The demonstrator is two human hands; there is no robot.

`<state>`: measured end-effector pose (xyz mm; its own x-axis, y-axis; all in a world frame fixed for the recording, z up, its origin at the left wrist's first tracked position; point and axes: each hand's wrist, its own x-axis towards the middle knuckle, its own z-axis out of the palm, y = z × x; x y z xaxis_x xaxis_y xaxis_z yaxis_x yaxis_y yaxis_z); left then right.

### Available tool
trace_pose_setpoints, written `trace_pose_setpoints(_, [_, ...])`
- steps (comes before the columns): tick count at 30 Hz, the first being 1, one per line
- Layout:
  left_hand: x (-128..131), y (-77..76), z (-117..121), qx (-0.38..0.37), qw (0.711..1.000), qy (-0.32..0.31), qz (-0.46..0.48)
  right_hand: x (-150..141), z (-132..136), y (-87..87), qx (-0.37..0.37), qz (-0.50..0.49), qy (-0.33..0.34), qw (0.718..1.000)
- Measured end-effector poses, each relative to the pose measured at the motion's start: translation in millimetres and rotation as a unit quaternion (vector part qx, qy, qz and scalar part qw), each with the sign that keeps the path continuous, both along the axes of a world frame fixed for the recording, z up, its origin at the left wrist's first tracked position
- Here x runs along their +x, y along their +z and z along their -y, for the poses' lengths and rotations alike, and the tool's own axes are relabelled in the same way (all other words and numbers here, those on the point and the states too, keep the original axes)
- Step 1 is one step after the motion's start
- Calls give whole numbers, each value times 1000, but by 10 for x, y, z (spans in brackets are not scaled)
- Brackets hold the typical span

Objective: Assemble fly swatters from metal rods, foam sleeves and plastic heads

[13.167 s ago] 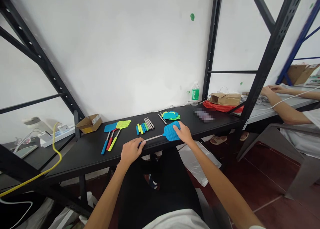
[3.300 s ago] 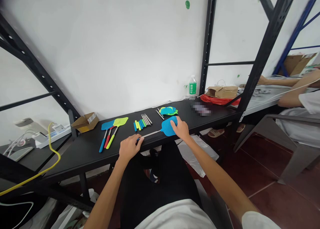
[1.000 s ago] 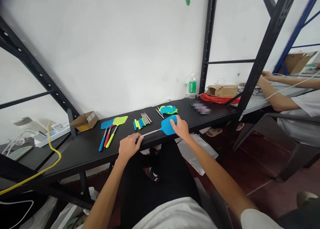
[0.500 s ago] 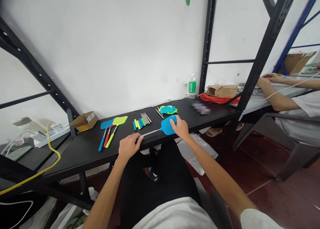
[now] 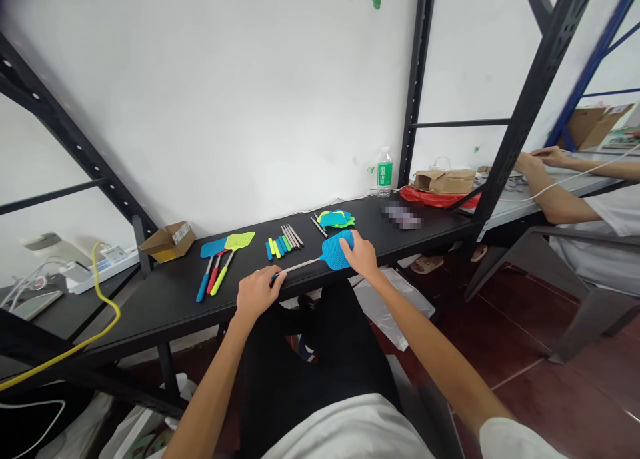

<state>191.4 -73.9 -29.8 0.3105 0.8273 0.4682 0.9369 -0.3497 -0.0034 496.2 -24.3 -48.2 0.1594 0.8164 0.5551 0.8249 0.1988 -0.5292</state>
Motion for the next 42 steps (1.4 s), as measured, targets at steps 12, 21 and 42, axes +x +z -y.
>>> trace_pose_setpoints(12, [1,-19,-6,-9,1000,3,6,10,-18,-21,2,5,-8,1000])
trace_pose_setpoints(21, [-2,-17,-11,-11,1000,6,4,3,-4,-7,0,2,-6,1000])
trace_pose_setpoints(42, [0,-21,-11,-7,1000,1,11,13,-22,-24,-6,0,-7,1000])
